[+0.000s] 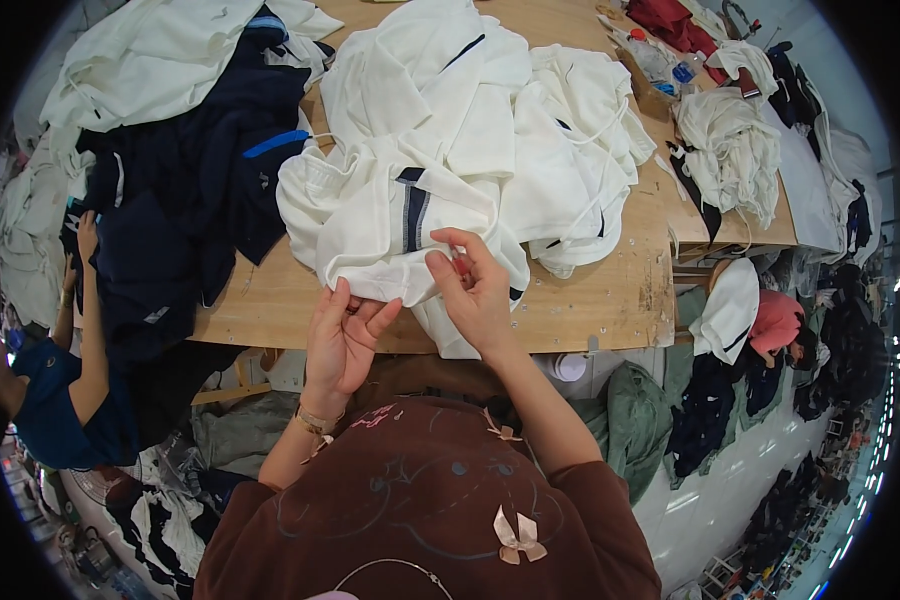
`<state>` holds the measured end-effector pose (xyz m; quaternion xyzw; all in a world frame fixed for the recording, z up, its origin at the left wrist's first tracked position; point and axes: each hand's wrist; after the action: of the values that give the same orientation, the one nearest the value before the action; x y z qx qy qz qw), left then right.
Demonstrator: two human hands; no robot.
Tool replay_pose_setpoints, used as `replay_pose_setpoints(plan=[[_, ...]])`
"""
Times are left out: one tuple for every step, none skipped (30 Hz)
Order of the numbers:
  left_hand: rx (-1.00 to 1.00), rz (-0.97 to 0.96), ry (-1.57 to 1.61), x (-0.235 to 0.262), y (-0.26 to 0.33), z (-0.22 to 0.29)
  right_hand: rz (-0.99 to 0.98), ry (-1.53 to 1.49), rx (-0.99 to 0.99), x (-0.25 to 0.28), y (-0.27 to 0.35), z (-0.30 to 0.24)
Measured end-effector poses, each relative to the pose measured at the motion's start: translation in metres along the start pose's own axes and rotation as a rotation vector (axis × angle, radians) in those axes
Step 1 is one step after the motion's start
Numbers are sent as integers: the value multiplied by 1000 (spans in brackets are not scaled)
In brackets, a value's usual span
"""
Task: Trimming loose threads from white garments using small scissors.
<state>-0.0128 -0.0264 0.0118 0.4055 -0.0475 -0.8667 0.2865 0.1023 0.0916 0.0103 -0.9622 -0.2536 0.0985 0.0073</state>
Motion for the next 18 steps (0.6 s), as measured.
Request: replay_pose_setpoints(plan=[[-12, -10, 20, -1, -1, 0, -54, 44, -40, 5, -1, 3], [-24, -21, 40, -1, -2, 1, -107, 87, -80, 9, -1, 7], [-25, -22, 40, -2, -3, 1, -107, 88, -78, 12, 0, 13], [-29, -8, 33, -2, -4, 1, -128, 175, -75, 15, 3, 19], [-33, 6, 25, -2, -5, 1, -148, 263, -71, 17, 5, 23], [-35, 4, 25, -2, -6, 2, -148, 263, -69, 17, 8, 24], [-33, 4, 32, -1, -5, 2, -134, 324, 62, 13, 13, 25], [-30, 2, 38, 0, -5, 3, -119, 383, 192, 9, 16, 22], [-31, 5, 37, 1, -4, 3, -127, 478, 220, 8, 18, 14], [-37, -20, 73, 2, -4, 2, -124, 478, 221, 10, 17, 15], [-43, -44, 108, 2, -5, 1, -187, 537, 394, 11, 14, 17], [-42, -47, 107, 3, -4, 0, -249, 594, 568, 12, 12, 18], [-22, -42, 103, 4, -4, -1, -270, 628, 565, 11, 12, 18], [-3, -37, 99, 5, -4, -2, -269, 629, 566, 10, 11, 18], [-3, -38, 98, 5, -4, -2, -289, 671, 586, 9, 10, 18], [12, -42, 114, 5, -4, -3, -311, 713, 605, 8, 10, 18], [27, -45, 130, 5, -4, -3, -312, 713, 606, 8, 9, 18], [25, -45, 130, 7, -4, -5, -315, 740, 619, 8, 8, 19]])
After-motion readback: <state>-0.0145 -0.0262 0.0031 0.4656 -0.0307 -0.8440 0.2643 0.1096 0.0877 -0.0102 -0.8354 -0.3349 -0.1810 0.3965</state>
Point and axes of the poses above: each hand's wrist, its own y-axis away from the middle knuckle, its own x-axis out of the back of the hand, z = x × y, and after that the axes turned 12 degrees about -y, right-handed
